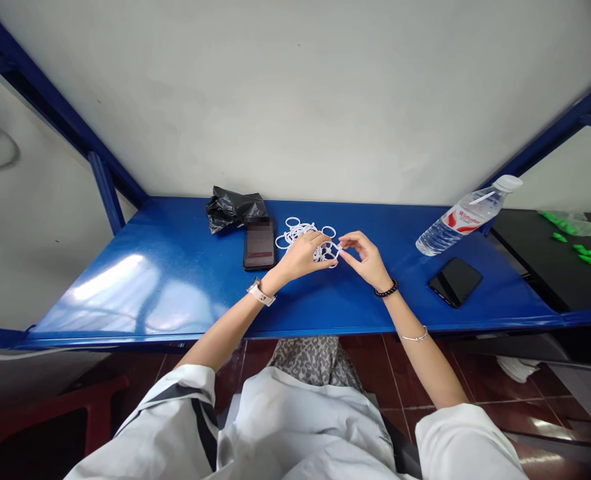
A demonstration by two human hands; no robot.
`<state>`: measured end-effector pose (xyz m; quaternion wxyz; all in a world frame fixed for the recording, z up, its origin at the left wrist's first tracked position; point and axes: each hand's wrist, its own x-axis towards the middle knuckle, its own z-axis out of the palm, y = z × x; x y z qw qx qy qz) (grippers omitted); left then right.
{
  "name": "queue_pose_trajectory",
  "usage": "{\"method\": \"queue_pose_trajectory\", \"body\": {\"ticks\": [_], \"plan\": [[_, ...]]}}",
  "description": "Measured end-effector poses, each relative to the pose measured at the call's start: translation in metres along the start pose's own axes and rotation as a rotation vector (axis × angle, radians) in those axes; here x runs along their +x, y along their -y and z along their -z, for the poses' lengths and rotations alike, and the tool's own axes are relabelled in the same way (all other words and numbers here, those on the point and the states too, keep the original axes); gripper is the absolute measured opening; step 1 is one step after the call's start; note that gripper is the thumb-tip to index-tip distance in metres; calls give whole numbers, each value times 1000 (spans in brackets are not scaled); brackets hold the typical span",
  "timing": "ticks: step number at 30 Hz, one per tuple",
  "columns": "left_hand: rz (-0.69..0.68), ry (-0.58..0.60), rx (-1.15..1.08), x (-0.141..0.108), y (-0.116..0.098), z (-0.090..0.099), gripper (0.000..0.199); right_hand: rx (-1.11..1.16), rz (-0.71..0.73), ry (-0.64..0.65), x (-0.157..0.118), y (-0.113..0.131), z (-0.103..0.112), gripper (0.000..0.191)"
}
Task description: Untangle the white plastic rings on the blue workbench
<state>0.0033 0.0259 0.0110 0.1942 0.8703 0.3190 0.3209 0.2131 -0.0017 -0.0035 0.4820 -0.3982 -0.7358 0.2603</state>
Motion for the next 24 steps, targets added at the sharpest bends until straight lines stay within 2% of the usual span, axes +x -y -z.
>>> {"method": "queue_pose_trajectory", "body": {"ticks": [10,17,24], "plan": [[-4,-53,-19,-1,-3,1,39,-20,-91,-14,1,6,1,28],[-24,-77,-42,-2,-1,1,43,75,-129,-42,1,5,1,29],[-3,-26,33,-1,-2,1,46,144,-152,-52,0,3,1,29]]}}
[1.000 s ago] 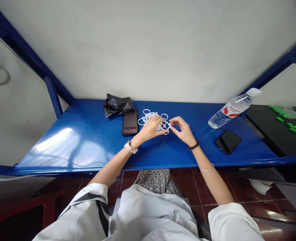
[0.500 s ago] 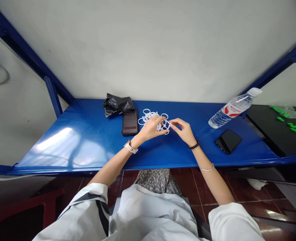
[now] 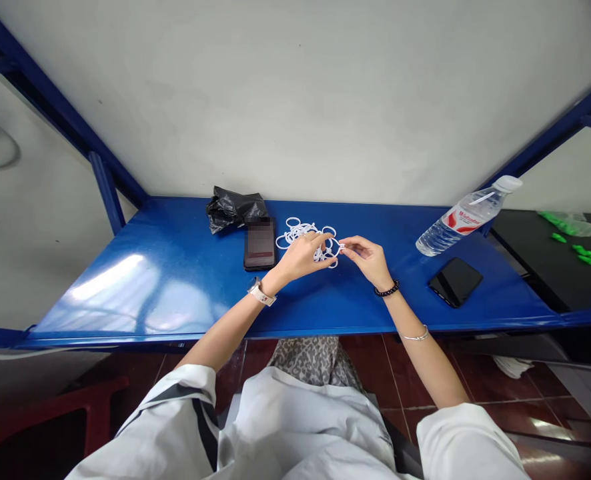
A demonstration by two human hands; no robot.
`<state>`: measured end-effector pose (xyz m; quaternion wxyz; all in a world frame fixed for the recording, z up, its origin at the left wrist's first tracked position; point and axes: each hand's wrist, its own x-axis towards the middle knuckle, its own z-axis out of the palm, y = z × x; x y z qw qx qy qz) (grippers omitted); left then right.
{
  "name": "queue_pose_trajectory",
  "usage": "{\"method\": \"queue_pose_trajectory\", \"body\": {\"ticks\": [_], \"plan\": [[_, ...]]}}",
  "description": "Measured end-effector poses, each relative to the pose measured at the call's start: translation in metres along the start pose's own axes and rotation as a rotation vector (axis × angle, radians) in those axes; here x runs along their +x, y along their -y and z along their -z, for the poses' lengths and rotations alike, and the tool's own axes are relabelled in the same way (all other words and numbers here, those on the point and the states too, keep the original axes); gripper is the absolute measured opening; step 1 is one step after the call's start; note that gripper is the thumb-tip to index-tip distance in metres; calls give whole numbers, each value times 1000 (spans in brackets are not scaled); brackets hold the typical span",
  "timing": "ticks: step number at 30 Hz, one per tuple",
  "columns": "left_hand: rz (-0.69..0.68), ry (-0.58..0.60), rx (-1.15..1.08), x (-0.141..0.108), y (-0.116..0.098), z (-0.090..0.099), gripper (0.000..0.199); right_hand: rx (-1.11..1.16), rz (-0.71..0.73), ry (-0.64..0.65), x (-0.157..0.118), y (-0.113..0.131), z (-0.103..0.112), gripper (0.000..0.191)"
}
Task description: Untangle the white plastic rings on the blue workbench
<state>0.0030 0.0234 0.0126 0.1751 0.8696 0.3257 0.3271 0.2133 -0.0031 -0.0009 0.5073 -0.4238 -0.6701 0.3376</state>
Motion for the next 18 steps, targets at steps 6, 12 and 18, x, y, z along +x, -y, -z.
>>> {"method": "queue_pose_trajectory", "body": {"ticks": [6,12,18], "plan": [[0,13,46,-1,-3,-2,46,54,-17,4,0,5,-1,31],[9,2,1,-3,-5,-6,40,92,12,21,1,5,-1,27],[-4,-3,-120,-2,-7,-10,34,84,16,14,1,5,-2,25]]}}
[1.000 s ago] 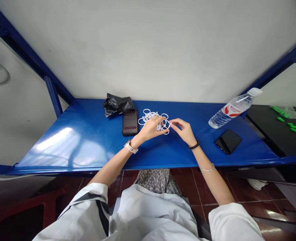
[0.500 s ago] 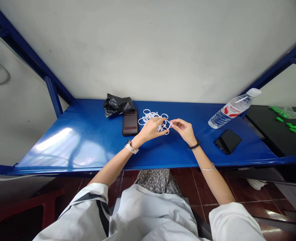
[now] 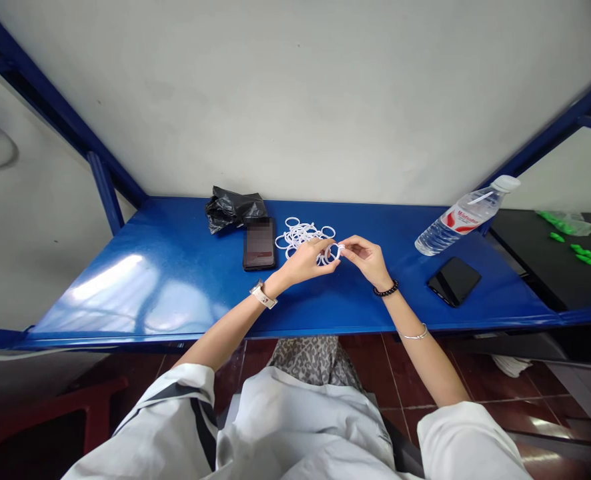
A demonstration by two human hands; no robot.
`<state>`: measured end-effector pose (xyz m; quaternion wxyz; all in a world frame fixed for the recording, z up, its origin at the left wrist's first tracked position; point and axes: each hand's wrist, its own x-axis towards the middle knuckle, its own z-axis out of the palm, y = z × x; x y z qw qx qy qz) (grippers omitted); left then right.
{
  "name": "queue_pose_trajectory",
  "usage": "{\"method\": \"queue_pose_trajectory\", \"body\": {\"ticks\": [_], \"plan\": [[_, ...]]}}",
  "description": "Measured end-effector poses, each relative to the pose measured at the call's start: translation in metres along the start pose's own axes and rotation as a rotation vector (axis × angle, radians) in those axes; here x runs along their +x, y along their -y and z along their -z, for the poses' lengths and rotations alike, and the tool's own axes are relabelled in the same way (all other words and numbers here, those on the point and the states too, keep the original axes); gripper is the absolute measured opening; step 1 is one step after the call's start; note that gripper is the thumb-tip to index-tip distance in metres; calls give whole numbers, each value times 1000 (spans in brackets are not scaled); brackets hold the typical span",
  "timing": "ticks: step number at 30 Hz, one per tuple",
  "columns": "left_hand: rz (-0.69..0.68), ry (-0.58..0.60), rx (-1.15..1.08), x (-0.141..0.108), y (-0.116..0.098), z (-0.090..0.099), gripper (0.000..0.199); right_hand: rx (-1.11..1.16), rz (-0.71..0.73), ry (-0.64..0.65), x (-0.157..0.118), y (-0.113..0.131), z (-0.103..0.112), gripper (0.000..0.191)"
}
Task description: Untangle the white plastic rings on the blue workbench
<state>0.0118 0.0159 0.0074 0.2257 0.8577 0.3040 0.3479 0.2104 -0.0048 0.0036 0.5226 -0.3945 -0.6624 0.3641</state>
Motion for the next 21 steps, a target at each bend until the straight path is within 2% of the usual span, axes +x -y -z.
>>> {"method": "queue_pose_trajectory", "body": {"ticks": [8,21], "plan": [[50,4,-144,0,-1,-3,37,-9,0,9,-1,1,0,27],[102,-15,-138,0,1,-2,46,-29,-8,27,-1,3,1,27]]}}
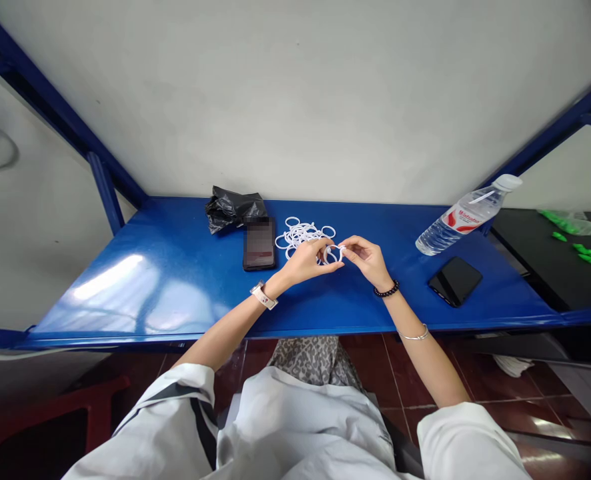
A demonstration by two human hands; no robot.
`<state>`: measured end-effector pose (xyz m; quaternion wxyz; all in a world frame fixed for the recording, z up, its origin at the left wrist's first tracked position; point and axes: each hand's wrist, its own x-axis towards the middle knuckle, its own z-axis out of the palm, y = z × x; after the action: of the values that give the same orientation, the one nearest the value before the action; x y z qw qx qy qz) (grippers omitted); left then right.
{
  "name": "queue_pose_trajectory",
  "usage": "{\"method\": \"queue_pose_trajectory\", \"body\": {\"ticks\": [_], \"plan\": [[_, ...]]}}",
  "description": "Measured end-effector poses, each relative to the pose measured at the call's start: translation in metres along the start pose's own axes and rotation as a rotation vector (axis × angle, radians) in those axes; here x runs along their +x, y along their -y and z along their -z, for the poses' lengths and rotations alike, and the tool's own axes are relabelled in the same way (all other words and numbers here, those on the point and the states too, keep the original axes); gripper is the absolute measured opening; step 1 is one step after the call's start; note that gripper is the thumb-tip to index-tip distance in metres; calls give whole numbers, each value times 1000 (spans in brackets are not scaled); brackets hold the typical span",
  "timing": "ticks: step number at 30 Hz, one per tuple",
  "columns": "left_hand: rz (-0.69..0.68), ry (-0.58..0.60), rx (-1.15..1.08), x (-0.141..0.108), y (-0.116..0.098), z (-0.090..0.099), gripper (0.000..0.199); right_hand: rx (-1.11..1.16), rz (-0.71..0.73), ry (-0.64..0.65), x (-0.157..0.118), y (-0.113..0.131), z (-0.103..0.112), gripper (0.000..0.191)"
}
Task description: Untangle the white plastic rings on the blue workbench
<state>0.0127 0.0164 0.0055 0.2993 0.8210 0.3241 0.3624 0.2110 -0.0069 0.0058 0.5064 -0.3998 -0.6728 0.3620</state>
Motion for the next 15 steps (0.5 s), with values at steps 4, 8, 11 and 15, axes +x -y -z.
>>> {"method": "queue_pose_trajectory", "body": {"ticks": [4,8,11,15], "plan": [[15,-6,22,1,-3,2,44,4,0,-2,0,0,0,25],[10,-7,34,1,-4,2,43,-7,-7,-10,0,0,-1,27],[2,-4,40,1,-5,3,42,-19,-15,-14,0,0,0,31],[-5,2,52,1,-6,4,40,-11,-16,-6,0,2,0,32]]}}
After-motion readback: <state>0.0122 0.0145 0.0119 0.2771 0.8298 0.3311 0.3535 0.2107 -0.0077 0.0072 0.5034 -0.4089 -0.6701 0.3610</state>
